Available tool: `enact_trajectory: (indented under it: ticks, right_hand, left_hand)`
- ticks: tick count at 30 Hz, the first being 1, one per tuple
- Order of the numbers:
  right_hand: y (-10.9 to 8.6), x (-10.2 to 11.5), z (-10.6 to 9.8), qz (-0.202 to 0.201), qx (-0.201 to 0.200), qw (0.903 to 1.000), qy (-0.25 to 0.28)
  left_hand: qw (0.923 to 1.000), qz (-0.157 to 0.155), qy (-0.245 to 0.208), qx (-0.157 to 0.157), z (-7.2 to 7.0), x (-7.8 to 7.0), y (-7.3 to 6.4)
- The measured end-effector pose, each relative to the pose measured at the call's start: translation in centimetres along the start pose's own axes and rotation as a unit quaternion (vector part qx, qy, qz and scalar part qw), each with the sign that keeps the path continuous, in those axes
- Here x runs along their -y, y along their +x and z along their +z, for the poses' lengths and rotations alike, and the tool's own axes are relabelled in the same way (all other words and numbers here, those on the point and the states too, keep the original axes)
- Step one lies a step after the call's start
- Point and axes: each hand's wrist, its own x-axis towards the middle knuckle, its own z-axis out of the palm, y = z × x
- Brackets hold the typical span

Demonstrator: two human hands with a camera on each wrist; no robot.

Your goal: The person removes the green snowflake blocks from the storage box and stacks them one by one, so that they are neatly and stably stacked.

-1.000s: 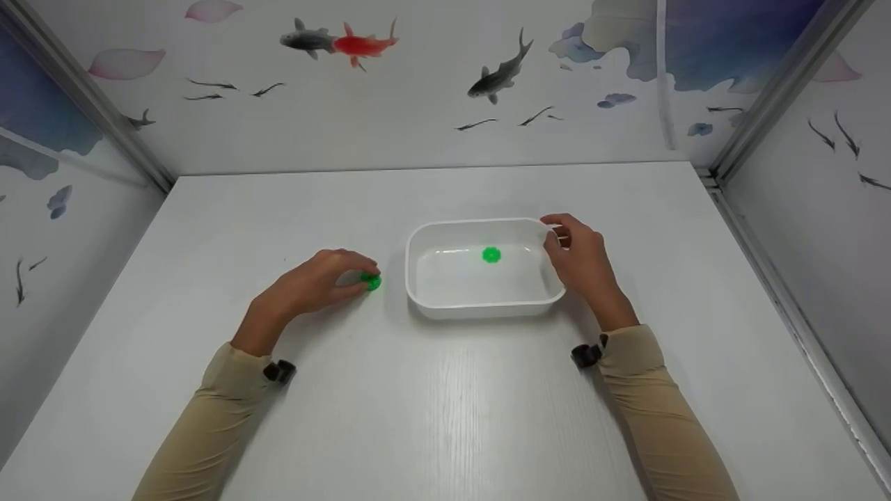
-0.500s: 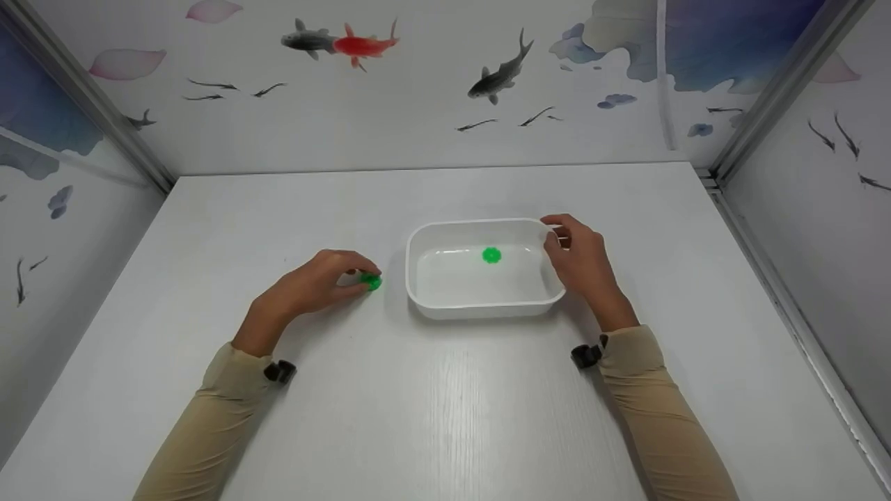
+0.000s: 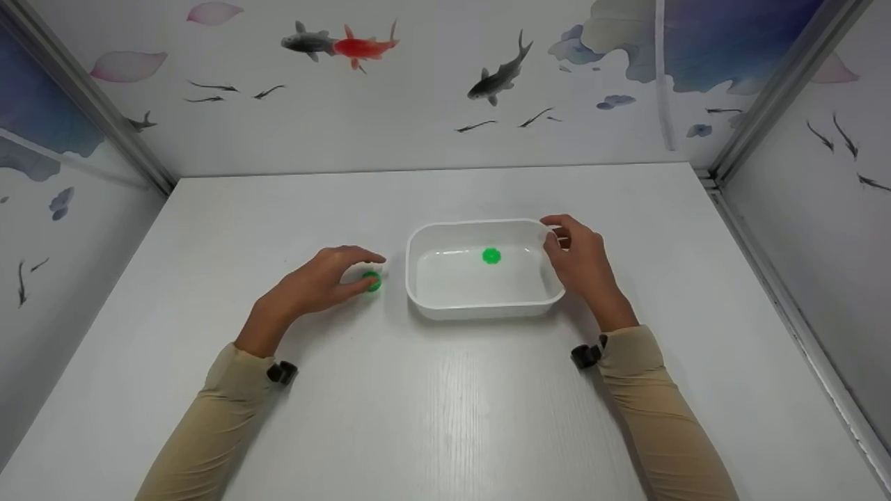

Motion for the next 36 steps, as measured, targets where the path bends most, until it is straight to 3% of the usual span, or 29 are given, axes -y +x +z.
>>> enact_trajectory:
  ticks: [8, 14, 21, 28, 36]
  right_hand:
    - [0.0, -0.2, 0.0, -0.005, 0.001, 1.0, 0.003]
    - [0.1, -0.3, 0.1, -0.001, 0.003, 1.0, 0.002]
    - [0.1, -0.3, 0.1, 0.007, 0.001, 1.0, 0.0]
    - [0.2, -0.2, 0.0, 0.013, 0.004, 0.9999, -0.001]
    - [0.1, 0.0, 0.0, 0.01, 0.009, 0.9999, -0.003]
  left_hand:
    - [0.999, 0.029, 0.005, -0.034, 0.6, -0.9, 0.7]
    - [0.998, 0.041, 0.007, -0.047, 1.2, -1.6, 1.6]
    - [0.9947, 0.06, 0.004, -0.084, 1.8, -2.9, 3.0]
    - [0.9926, 0.05, 0.015, -0.11, 1.9, -3.5, 3.7]
    - [0.9927, 0.043, 0.005, -0.112, 2.0, -3.6, 4.1]
